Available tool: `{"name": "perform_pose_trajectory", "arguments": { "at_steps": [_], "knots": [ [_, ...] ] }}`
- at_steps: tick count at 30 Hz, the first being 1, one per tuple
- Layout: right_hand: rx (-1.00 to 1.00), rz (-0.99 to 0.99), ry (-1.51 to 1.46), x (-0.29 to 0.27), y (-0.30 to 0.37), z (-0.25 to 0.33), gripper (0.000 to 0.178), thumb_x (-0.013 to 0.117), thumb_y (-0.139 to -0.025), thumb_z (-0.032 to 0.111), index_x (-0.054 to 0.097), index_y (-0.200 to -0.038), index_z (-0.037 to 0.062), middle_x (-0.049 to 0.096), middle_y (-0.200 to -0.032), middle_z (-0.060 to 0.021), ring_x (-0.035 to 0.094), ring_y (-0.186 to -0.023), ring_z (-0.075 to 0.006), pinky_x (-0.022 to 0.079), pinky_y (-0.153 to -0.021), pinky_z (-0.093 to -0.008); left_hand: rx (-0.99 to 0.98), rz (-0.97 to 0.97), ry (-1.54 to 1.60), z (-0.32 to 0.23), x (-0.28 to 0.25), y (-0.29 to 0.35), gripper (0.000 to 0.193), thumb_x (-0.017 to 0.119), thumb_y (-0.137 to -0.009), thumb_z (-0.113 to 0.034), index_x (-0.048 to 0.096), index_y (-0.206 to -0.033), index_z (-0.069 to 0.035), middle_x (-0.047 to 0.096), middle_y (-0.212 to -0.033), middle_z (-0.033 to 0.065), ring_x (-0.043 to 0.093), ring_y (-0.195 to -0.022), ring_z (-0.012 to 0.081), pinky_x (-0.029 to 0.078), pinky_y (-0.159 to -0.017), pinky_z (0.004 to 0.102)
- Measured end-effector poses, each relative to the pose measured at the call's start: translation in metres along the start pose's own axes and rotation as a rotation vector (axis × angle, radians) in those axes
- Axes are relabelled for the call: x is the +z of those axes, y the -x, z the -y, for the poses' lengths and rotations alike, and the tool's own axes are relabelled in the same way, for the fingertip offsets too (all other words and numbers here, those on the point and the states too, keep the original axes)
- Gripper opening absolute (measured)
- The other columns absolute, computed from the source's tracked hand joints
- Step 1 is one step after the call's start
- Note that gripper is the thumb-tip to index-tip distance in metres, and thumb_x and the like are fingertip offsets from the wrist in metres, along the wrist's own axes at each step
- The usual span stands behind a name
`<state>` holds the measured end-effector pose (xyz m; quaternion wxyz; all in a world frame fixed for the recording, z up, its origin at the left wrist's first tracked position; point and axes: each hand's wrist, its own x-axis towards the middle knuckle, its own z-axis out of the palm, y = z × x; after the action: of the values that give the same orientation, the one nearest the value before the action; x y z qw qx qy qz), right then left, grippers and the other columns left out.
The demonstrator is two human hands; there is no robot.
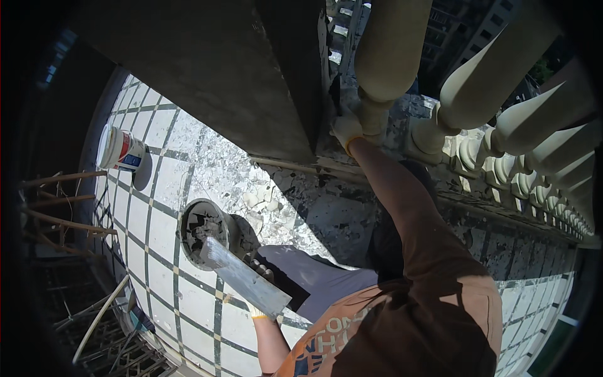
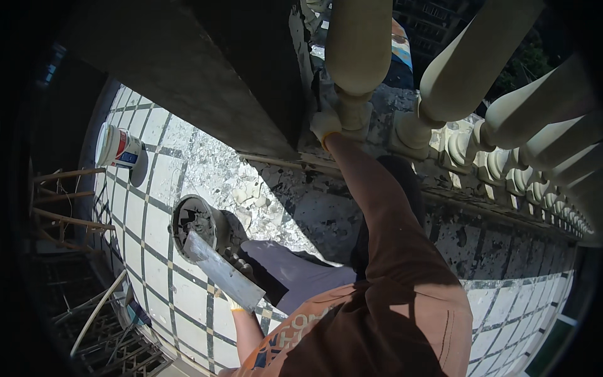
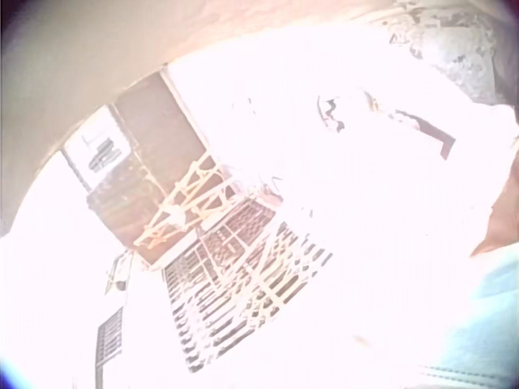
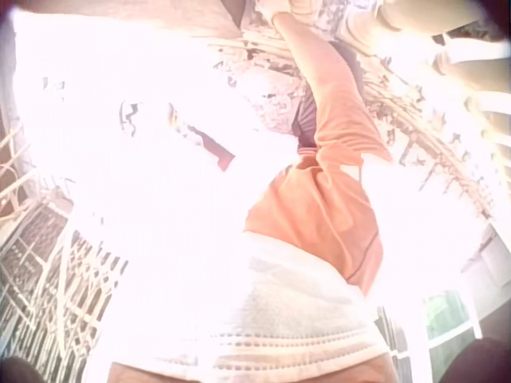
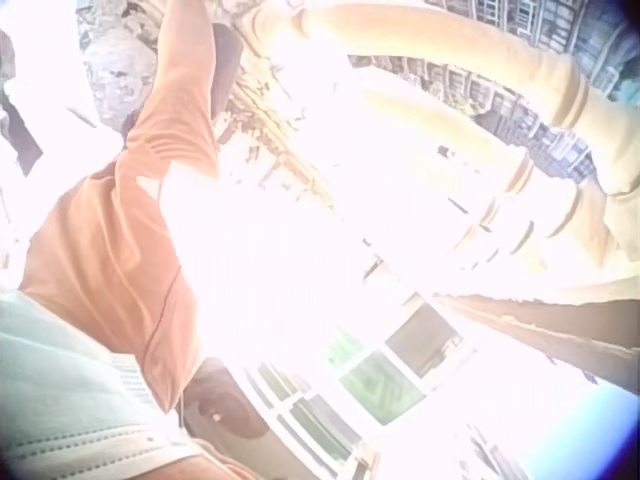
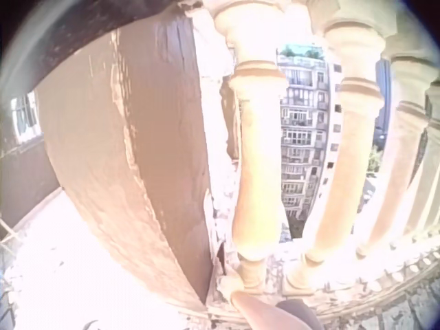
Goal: Apply mortar to stone balusters and pillars on a balcony using a trowel and hawk.
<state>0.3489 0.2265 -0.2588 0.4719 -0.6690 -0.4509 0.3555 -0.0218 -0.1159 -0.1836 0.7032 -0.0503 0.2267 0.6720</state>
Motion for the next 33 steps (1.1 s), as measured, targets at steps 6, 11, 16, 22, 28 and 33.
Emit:
{"name": "perform_pose_trajectory", "arguments": {
  "at_steps": [6,11,16,22,28,33],
  "knots": [
    [-0.145,-0.107,0.202,0.016,-0.027,0.001,0.049,0.052,-0.096,0.017,0.056,-0.143,0.0039,0.064,-0.136,-0.0172,0.063,-0.113,-0.0390,0.048,-0.098,-0.0420,0.012,-0.071,0.060,-0.002,-0.020,0.006,0.034,0.050,-0.105,-0.028,0.059,-0.129,-0.006,0.063,-0.098,0.0055,0.054,-0.077,0.0149,0.045,-0.072,0.0315],
    [-0.057,-0.156,0.239,0.019,-0.038,0.024,0.052,0.046,-0.095,0.014,0.054,-0.146,0.0095,0.059,-0.142,-0.0175,0.055,-0.126,-0.0396,0.045,-0.104,-0.0416,-0.036,-0.022,0.139,-0.002,-0.029,0.006,0.044,0.050,-0.105,-0.032,0.054,-0.138,-0.003,0.063,-0.098,0.0073,0.053,-0.076,0.0152,0.045,-0.071,0.0321],
    [-0.001,-0.125,0.350,0.020,-0.045,0.027,0.056,0.043,-0.100,0.028,0.046,-0.153,0.0094,0.058,-0.144,-0.0194,0.057,-0.125,-0.0407,0.046,-0.102,-0.0422,-0.124,-0.007,0.250,-0.004,-0.023,0.004,0.037,0.049,-0.106,-0.031,0.055,-0.131,-0.005,0.061,-0.094,0.0044,0.050,-0.073,0.0128,0.043,-0.069,0.0305],
    [0.083,0.036,0.479,-0.004,-0.040,0.076,0.054,0.047,-0.095,0.022,0.050,-0.147,0.0085,0.058,-0.142,-0.0198,0.057,-0.126,-0.0403,0.047,-0.104,-0.0426,-0.178,0.031,0.230,-0.012,-0.024,0.006,0.020,0.049,-0.106,-0.028,0.060,-0.108,-0.012,0.061,-0.091,-0.0001,0.049,-0.072,0.0116,0.041,-0.072,0.0301],
    [-0.069,0.016,0.480,0.004,-0.043,0.025,0.048,0.052,-0.092,0.018,0.056,-0.138,0.0040,0.062,-0.137,-0.0191,0.059,-0.124,-0.0397,0.049,-0.101,-0.0420,-0.162,-0.066,0.246,-0.013,-0.028,-0.006,0.035,0.047,-0.106,-0.031,0.056,-0.130,-0.007,0.060,-0.090,0.0008,0.049,-0.070,0.0120,0.041,-0.066,0.0301],
    [-0.034,-0.023,0.360,0.017,0.019,0.028,0.044,0.050,-0.097,0.021,0.057,-0.136,0.0033,0.065,-0.129,-0.0213,0.063,-0.112,-0.0419,0.052,-0.095,-0.0439,-0.133,-0.124,0.231,-0.012,-0.022,-0.014,0.041,0.047,-0.107,-0.032,0.054,-0.138,-0.006,0.058,-0.088,0.0011,0.048,-0.069,0.0122,0.040,-0.063,0.0300]
  ]
}}
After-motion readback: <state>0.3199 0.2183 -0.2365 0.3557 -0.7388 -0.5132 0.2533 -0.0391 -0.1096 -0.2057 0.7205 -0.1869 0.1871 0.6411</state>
